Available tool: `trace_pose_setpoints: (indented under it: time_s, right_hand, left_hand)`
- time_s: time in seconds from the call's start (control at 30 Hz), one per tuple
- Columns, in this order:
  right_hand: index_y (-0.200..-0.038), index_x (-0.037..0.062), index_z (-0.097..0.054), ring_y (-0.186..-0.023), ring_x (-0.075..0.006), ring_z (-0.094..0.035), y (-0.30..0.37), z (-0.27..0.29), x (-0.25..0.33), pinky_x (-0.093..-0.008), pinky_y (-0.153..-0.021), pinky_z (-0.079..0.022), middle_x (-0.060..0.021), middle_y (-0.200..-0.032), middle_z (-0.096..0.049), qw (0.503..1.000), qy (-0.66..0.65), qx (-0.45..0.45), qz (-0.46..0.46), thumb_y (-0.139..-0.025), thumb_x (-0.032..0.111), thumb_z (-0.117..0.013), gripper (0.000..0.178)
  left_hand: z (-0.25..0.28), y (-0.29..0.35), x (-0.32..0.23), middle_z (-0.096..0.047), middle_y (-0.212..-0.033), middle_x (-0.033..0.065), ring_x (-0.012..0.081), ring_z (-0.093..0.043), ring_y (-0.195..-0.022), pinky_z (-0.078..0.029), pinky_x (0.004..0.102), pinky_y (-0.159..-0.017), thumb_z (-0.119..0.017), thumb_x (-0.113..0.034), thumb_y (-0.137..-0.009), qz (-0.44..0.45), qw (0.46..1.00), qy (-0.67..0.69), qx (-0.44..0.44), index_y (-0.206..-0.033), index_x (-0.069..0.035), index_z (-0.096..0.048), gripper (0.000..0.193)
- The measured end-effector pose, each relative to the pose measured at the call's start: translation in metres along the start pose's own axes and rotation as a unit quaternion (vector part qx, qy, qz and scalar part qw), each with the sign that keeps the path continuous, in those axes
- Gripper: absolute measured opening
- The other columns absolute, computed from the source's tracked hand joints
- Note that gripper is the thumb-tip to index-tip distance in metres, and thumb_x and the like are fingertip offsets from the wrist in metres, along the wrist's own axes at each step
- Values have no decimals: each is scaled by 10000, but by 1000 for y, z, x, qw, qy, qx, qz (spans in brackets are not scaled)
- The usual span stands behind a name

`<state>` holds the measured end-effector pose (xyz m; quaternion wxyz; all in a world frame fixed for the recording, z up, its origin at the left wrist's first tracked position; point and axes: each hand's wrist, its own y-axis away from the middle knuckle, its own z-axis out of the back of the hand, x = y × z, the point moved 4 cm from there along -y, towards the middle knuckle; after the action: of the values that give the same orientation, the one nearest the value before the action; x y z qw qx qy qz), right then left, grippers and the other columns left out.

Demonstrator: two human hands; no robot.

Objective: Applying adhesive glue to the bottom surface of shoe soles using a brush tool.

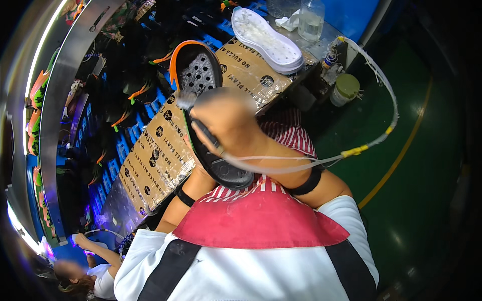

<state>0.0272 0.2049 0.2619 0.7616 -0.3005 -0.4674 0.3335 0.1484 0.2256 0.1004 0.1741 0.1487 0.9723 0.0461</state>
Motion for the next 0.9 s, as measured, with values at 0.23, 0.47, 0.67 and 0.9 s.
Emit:
trace_pose_setpoints:
  time_s: [0.23,0.47,0.67,0.9]
  right_hand:
    - [-869,-2,-653,-567,-231,-613,-2,16,6,-298,-518,-450,-120,-676,-628,992,-121,-16,-29,-674,37,-730,214]
    - [-863,0,-653,-584,-238,-607,13,-6,14,-309,-543,-458,-115,-676,-620,974,-189,125,-6,-665,47,-726,216]
    - [-916,4,-667,-592,-212,-621,17,1,13,-285,-558,-467,-119,-722,-646,965,-211,93,-126,-694,25,-722,230]
    - [-909,-6,-676,-577,-176,-611,12,5,31,-253,-531,-449,-117,-713,-645,910,-330,224,-113,-696,27,-736,224]
  left_hand:
    - [-14,-1,-24,-554,-1206,147,307,-554,-1074,-445,458,-947,-433,-708,-765,-74,990,-82,-91,-1221,-121,-515,748]
    - [-29,-14,-28,-439,-1297,237,363,-494,-1134,-435,462,-956,-473,-784,-673,-66,989,-15,132,-1348,-51,-343,1005]
    - [-63,-6,-43,-395,-1327,208,388,-404,-1209,-439,529,-937,-648,-689,-631,-48,990,-21,129,-1378,-56,-284,1045]
    - [-82,3,-67,-433,-1329,195,397,-444,-1184,-417,529,-965,-596,-640,-734,-92,986,-17,136,-1362,-83,-357,873]
